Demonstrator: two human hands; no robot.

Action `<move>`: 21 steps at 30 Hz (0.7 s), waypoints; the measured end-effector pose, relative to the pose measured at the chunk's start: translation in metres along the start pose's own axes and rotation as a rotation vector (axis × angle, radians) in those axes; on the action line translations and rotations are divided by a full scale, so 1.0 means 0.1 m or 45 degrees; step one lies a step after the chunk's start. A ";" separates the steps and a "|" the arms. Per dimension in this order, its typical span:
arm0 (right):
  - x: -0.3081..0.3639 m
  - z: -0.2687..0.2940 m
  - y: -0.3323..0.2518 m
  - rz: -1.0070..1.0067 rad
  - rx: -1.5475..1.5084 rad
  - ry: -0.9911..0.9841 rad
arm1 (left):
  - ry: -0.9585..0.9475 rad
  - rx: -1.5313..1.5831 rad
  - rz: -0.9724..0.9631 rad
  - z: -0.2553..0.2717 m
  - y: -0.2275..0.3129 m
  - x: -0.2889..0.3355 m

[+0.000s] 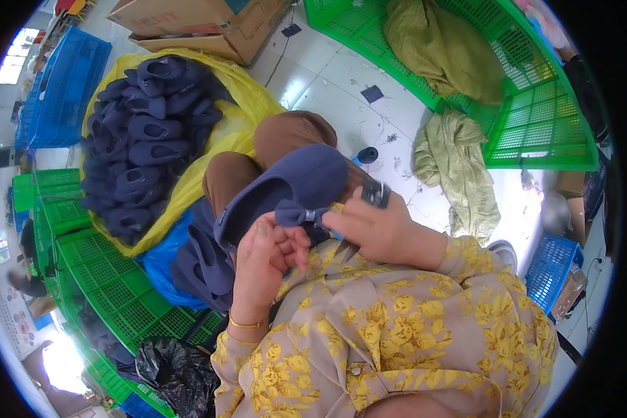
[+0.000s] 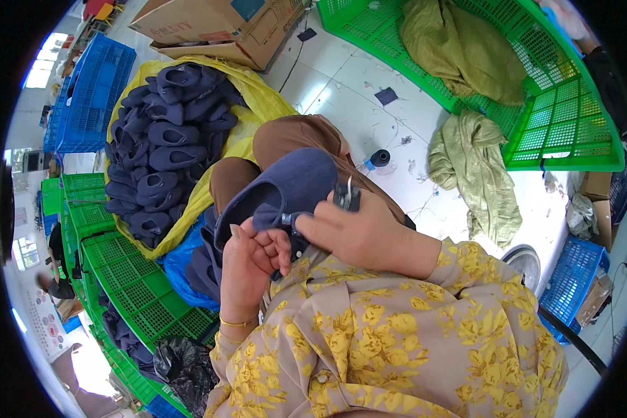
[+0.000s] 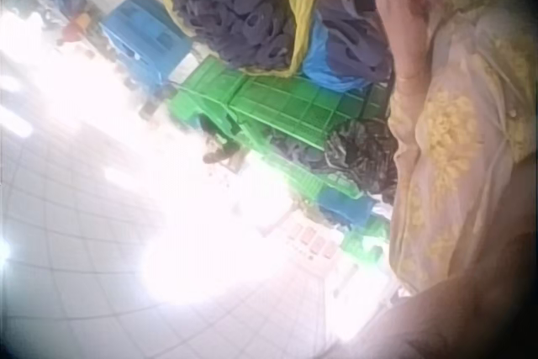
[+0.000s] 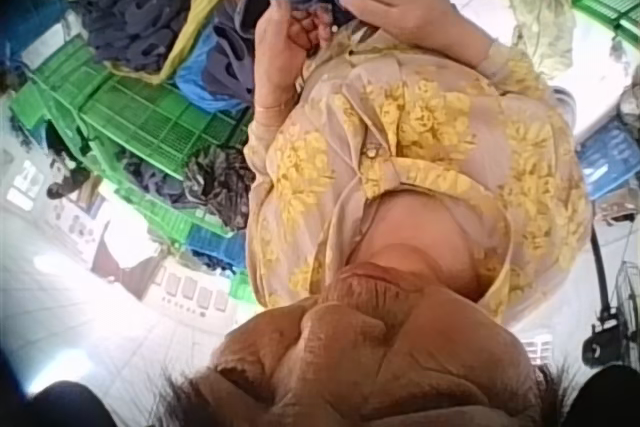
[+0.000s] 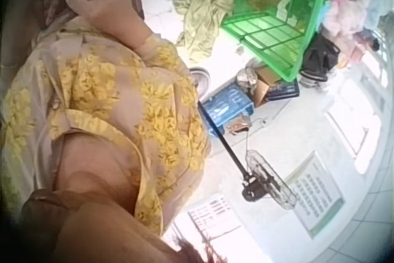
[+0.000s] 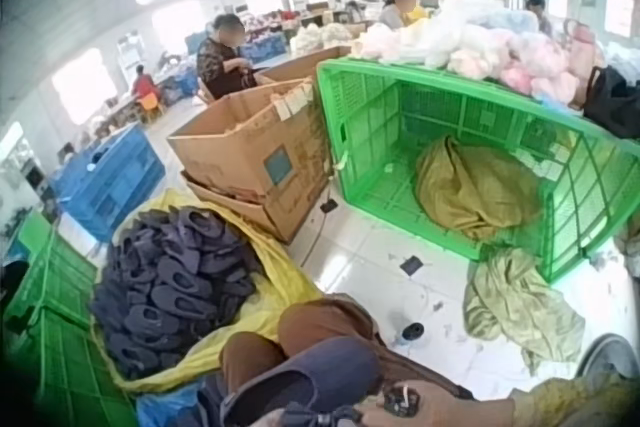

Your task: The person sits on the floor and uses a blue-handled tool to stitch or trim the edges of dark blue slippers. They handle one slipper at a time, adjusting its position and working along the seam.

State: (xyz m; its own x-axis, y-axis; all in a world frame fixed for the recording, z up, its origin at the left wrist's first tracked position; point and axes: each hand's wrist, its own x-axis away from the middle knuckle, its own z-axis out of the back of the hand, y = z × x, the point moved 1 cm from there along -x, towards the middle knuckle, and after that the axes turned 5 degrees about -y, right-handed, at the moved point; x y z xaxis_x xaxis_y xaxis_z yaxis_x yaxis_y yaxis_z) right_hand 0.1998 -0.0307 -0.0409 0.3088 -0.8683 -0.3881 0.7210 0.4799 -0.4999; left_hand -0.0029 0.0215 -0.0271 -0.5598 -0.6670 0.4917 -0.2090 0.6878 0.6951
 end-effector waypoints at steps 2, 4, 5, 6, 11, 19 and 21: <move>0.00 -0.01 0.00 0.306 0.275 0.090 | -0.007 0.003 0.091 -0.05 0.05 0.03; 0.01 -0.02 -0.03 0.228 0.062 0.064 | 0.040 -0.095 0.070 -0.03 0.03 0.03; -0.01 0.02 -0.04 0.140 -0.072 0.016 | 0.064 -0.146 0.057 -0.01 0.02 0.03; -0.03 0.03 -0.06 0.053 -0.206 -0.032 | 0.088 -0.196 0.044 -0.01 0.02 0.04; -0.04 0.04 0.02 -0.598 -0.987 -0.346 | -0.024 -0.390 -0.088 -0.03 0.01 0.05; -0.08 0.07 -0.01 -0.482 -1.116 -0.227 | 0.025 -0.552 -0.101 0.03 0.04 0.09; -0.01 -0.02 0.01 -0.498 -1.172 -0.151 | -0.032 -0.624 -0.239 0.06 0.02 0.08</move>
State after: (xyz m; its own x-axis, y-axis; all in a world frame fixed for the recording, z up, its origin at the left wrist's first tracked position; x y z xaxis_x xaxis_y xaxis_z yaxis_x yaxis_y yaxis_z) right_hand 0.1992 -0.0287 -0.0424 0.2487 -0.9685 -0.0144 0.0410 0.0254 -0.9988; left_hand -0.0125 0.0189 -0.0247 -0.5694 -0.7544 0.3266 0.0887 0.3385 0.9368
